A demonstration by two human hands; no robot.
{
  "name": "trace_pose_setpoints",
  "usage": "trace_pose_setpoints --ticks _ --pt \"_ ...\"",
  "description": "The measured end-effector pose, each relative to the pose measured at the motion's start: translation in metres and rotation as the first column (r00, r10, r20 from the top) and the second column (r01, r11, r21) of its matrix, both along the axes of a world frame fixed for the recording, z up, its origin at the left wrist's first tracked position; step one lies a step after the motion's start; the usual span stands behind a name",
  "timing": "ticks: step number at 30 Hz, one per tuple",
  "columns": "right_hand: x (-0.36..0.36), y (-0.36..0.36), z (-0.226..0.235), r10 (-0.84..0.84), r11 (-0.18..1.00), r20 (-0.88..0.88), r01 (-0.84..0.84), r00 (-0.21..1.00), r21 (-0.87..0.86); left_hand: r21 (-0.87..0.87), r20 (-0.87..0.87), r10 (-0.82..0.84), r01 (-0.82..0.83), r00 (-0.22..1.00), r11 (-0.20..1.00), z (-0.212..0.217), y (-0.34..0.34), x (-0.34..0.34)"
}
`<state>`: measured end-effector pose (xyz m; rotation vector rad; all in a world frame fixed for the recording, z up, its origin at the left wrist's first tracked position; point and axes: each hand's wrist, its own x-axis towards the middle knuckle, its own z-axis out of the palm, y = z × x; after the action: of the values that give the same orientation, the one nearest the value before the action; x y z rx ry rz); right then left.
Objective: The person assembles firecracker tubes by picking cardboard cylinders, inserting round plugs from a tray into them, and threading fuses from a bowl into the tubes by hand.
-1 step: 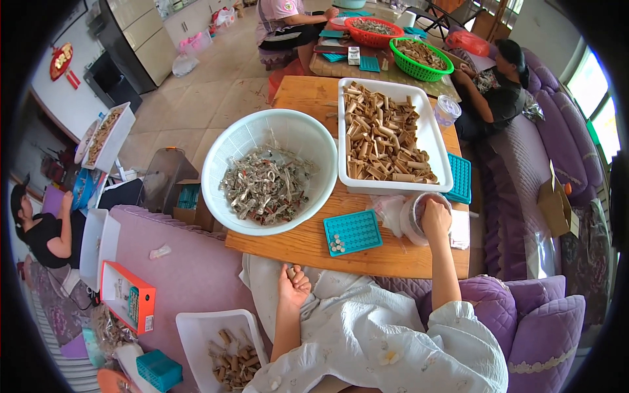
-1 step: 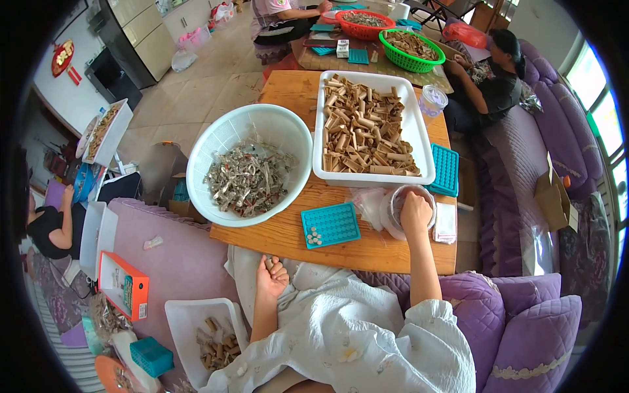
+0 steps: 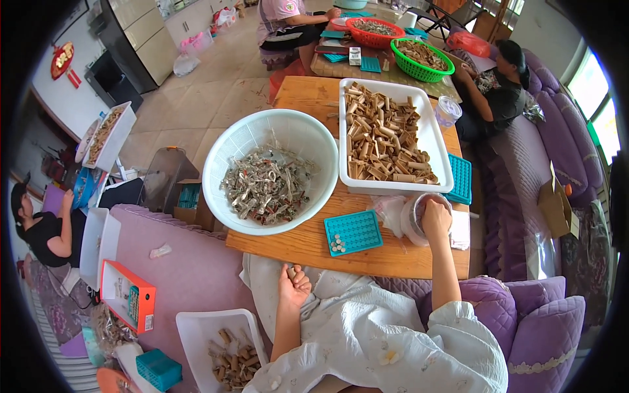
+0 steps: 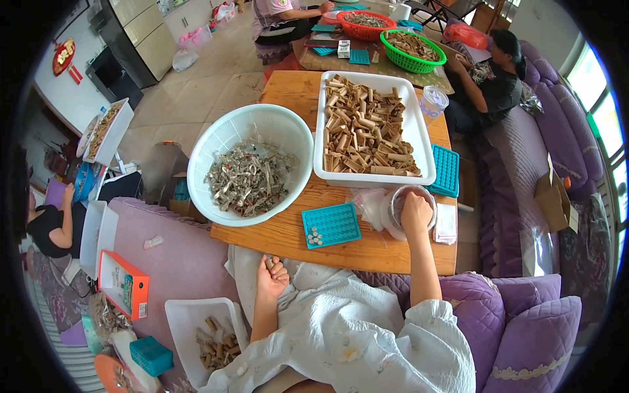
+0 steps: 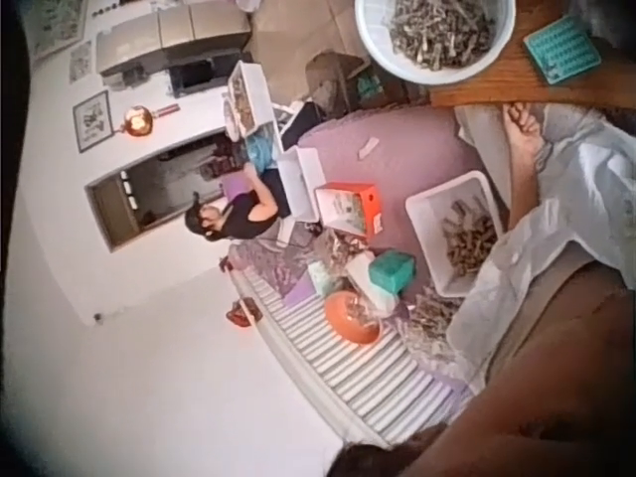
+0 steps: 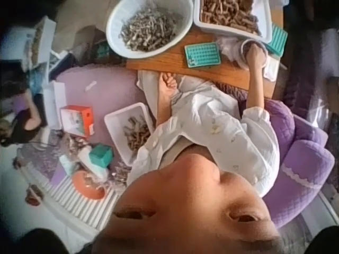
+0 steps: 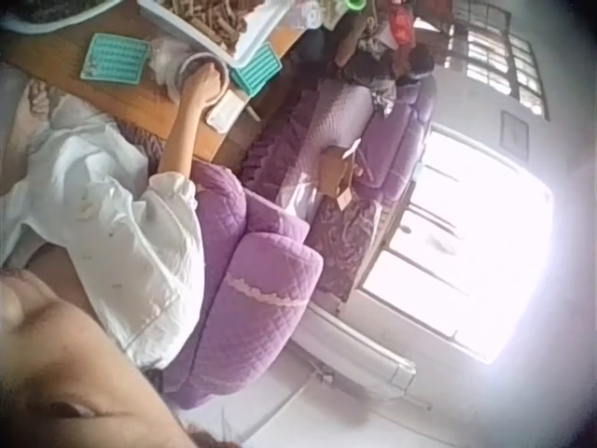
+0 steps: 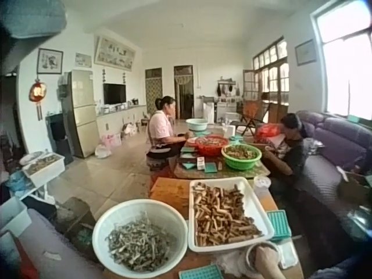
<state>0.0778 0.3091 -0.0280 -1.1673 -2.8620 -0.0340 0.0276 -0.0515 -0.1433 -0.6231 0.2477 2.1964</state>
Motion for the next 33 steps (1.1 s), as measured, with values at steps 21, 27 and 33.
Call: trace_pose_setpoints --ticks 21,27,33 --pt "0.028 -0.009 0.025 0.097 0.899 -0.626 -0.337 0.774 -0.278 -0.227 0.022 0.158 -0.149 0.987 0.962 0.003 0.008 0.002" --pt "0.035 -0.003 0.023 0.082 0.900 -0.617 -0.324 0.782 -0.291 -0.261 0.045 0.319 -0.297 0.947 0.918 0.005 0.013 0.000" --pt "0.037 0.001 0.010 0.064 0.907 -0.660 -0.319 0.748 -0.274 -0.306 0.043 0.420 -0.388 0.907 0.869 0.008 0.015 0.003"
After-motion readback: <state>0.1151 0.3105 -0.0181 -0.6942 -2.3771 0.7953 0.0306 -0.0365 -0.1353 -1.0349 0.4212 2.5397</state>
